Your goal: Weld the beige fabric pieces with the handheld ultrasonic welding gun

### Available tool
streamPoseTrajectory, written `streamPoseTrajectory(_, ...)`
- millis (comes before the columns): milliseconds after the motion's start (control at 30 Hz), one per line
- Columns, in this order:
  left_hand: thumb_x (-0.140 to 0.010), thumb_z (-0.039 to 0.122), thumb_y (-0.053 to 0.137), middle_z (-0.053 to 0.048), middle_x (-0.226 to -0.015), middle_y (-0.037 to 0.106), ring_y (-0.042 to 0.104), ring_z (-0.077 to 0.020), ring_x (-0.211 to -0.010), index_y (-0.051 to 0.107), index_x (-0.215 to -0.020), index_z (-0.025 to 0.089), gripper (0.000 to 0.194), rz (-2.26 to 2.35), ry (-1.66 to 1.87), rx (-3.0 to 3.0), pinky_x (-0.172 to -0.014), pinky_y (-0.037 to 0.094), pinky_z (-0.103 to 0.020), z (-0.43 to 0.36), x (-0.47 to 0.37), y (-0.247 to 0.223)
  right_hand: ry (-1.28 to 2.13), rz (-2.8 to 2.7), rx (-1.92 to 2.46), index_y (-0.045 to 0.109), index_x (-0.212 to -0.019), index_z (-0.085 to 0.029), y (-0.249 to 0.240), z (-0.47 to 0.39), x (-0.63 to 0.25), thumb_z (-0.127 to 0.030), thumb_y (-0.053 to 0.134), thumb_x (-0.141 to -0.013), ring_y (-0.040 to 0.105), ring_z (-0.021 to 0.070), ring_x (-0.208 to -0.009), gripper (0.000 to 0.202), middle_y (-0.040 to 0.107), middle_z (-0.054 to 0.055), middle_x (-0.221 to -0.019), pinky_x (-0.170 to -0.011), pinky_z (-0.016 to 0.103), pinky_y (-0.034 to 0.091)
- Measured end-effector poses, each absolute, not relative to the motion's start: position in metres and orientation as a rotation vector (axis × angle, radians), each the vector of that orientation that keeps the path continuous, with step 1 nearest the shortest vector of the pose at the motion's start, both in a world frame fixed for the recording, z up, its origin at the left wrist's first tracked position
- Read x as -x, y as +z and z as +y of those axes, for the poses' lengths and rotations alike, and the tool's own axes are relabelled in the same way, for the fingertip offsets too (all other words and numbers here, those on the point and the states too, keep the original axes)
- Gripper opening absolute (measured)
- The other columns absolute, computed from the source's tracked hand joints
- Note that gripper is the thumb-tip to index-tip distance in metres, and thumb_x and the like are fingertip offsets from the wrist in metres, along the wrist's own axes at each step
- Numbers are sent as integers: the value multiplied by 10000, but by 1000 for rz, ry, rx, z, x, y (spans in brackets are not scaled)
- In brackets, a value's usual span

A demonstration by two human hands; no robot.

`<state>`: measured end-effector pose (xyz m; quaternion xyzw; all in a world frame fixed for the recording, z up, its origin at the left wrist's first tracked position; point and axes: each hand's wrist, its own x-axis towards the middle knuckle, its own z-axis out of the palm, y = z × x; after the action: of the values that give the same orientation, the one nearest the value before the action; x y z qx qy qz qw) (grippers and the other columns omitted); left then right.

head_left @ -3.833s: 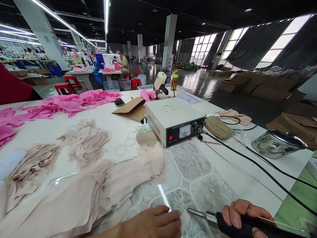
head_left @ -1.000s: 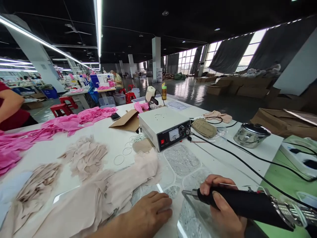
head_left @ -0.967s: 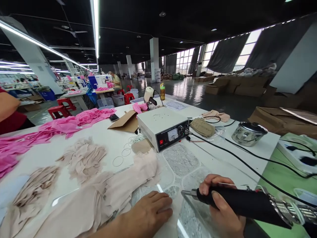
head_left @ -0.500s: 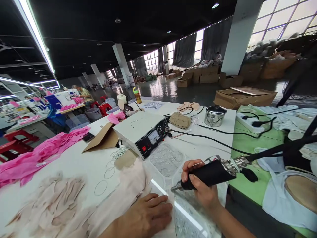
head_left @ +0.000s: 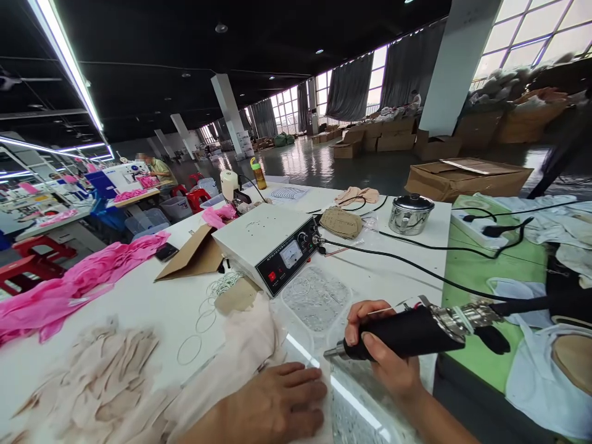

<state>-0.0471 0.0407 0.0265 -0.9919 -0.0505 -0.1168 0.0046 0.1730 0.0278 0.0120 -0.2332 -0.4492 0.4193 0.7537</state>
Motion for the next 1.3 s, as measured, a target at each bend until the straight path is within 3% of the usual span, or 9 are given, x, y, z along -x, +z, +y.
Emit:
streamPoseTrajectory(200, -999, 236, 506, -34, -1148, 647, 560, -187, -1189, 598, -973, 179, 111, -139, -384, 3092, -1052, 420, -312, 44, 48, 23, 924, -977, 503, 578, -934, -242, 13, 29, -174, -315, 636, -874, 537, 147, -603, 111, 550, 3, -847, -569, 316, 445)
streamPoseTrajectory(367, -994, 257, 522, -34, -1269, 600, 530, -191, -1240, 598, -951, 195, 107, -108, -314, 3092, -1093, 387, -311, 47, 51, 19, 929, -987, 511, 585, -929, -242, 10, 31, -175, -316, 637, -881, 531, 140, -604, 102, 544, 2, -850, -576, 307, 438)
streamPoseTrajectory(867, -1030, 292, 436, -57, -1387, 513, 435, -220, -1334, 653, -975, 256, 227, -124, -263, 3134, -1103, 356, -345, 51, 55, 10, 982, -993, 549, 596, -951, -238, 10, 33, -176, -301, 637, -860, 537, 150, -627, 118, 547, 20, -880, -600, 328, 455)
streamPoseTrajectory(1300, -1027, 272, 435, -56, -1366, 529, 486, -218, -1283, 676, -981, 291, 246, -80, -245, 3092, -1061, 394, -349, 53, 54, 12, 988, -910, 550, 623, -914, -223, 22, 18, -179, -299, 652, -808, 512, 131, -569, 134, 536, 19, -815, -535, 294, 464)
